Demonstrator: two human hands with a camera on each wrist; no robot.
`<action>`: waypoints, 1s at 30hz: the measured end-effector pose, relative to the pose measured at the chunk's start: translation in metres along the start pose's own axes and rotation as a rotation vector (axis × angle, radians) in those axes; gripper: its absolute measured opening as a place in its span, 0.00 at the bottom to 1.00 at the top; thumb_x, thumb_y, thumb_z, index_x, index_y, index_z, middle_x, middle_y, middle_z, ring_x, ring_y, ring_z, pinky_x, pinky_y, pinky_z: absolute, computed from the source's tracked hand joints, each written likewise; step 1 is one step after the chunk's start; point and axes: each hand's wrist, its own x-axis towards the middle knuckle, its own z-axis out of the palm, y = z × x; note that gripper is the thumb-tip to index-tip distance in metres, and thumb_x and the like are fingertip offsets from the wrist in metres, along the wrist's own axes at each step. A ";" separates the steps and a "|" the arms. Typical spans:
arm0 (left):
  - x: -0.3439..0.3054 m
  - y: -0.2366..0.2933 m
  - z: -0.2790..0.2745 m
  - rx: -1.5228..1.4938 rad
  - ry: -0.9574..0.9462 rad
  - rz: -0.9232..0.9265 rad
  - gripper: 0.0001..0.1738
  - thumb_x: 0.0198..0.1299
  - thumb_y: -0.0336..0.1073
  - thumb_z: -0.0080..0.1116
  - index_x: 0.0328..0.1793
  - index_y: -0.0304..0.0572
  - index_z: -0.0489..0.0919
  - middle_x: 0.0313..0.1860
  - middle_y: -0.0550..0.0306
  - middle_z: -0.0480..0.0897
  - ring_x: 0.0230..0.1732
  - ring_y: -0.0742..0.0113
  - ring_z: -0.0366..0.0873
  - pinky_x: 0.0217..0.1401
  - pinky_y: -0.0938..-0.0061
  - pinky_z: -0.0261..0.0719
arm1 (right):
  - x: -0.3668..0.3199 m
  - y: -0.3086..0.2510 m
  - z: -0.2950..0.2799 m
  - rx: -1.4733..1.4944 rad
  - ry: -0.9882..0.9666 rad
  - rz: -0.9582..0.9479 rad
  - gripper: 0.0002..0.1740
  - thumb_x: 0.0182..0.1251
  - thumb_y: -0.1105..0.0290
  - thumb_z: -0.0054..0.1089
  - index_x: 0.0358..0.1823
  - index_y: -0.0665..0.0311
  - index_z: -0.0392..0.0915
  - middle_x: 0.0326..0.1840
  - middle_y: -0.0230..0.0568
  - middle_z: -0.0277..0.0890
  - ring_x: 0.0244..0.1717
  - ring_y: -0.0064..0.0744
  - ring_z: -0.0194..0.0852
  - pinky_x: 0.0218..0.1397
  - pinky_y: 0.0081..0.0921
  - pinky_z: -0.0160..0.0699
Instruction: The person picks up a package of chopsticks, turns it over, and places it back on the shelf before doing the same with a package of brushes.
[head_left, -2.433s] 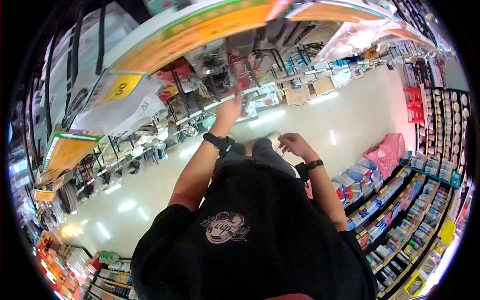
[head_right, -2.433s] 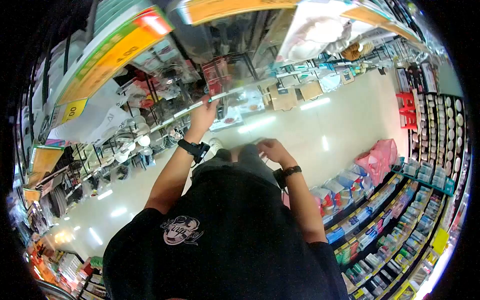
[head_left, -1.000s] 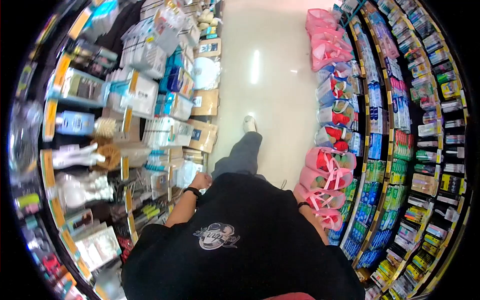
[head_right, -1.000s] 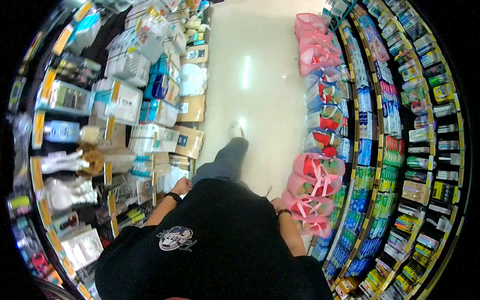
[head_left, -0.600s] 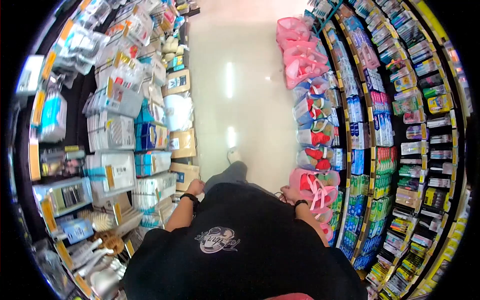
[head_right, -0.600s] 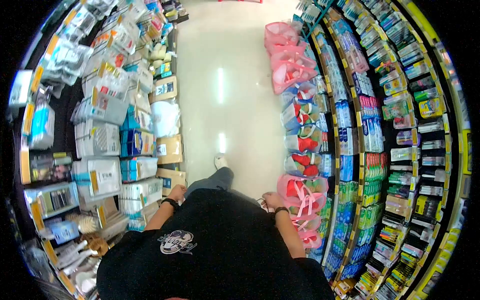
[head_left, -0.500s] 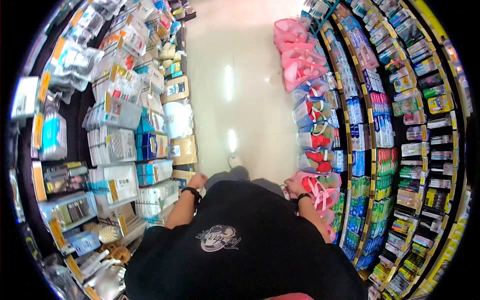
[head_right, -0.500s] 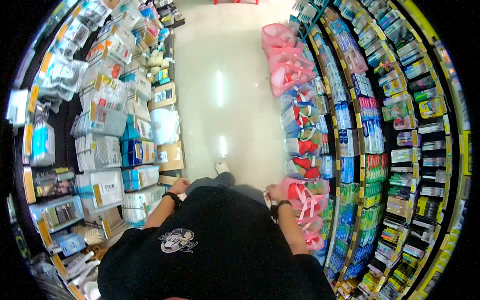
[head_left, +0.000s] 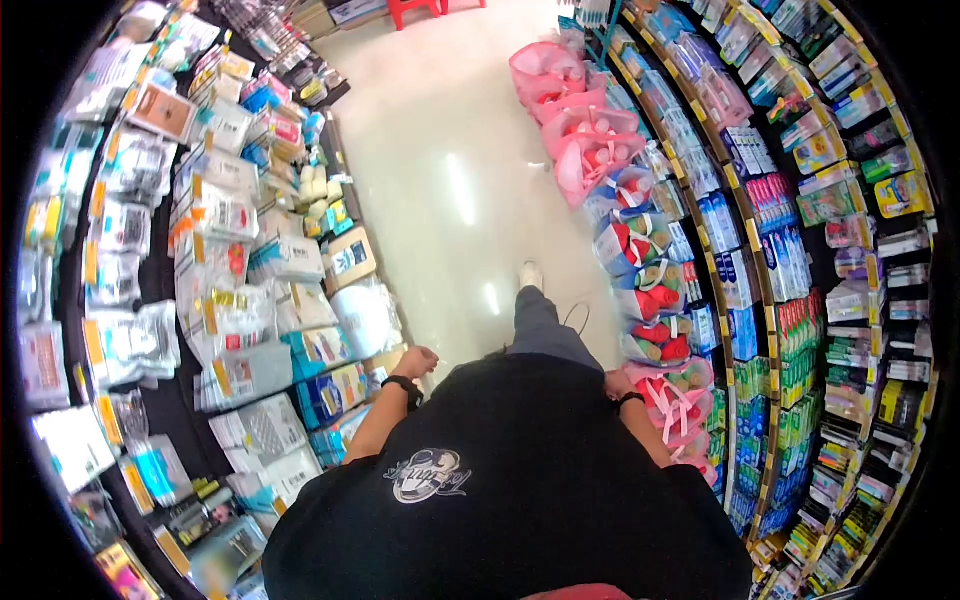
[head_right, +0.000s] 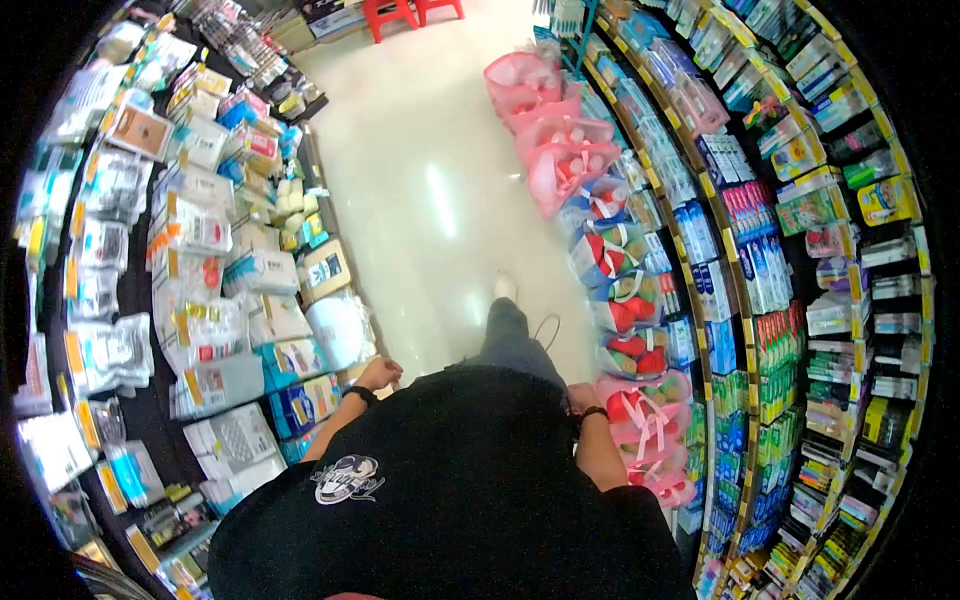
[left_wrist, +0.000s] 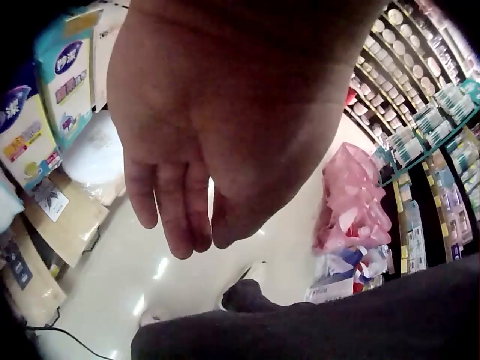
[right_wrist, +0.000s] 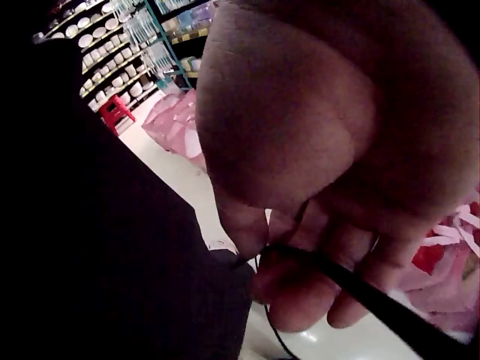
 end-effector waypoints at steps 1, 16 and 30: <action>0.012 0.004 -0.004 -0.056 0.004 -0.005 0.14 0.59 0.37 0.60 0.39 0.30 0.87 0.28 0.52 0.88 0.29 0.65 0.86 0.37 0.70 0.84 | 0.034 0.023 -0.004 -0.546 -0.006 -0.225 0.09 0.61 0.71 0.60 0.33 0.66 0.88 0.27 0.50 0.85 0.31 0.46 0.87 0.34 0.39 0.85; 0.132 0.105 -0.057 0.017 0.463 0.110 0.16 0.60 0.34 0.59 0.48 0.27 0.85 0.46 0.32 0.87 0.48 0.43 0.88 0.50 0.59 0.83 | 0.202 -0.250 -0.283 0.040 -0.086 -0.027 0.12 0.63 0.70 0.59 0.24 0.71 0.80 0.18 0.43 0.77 0.16 0.36 0.78 0.18 0.33 0.76; 0.234 0.111 -0.129 -0.330 0.174 -0.422 0.21 0.60 0.43 0.65 0.49 0.29 0.86 0.50 0.32 0.86 0.56 0.36 0.84 0.58 0.53 0.80 | 0.369 -0.450 -0.339 -0.584 -0.298 -0.467 0.28 0.65 0.48 0.62 0.39 0.72 0.86 0.40 0.59 0.86 0.41 0.55 0.86 0.49 0.42 0.80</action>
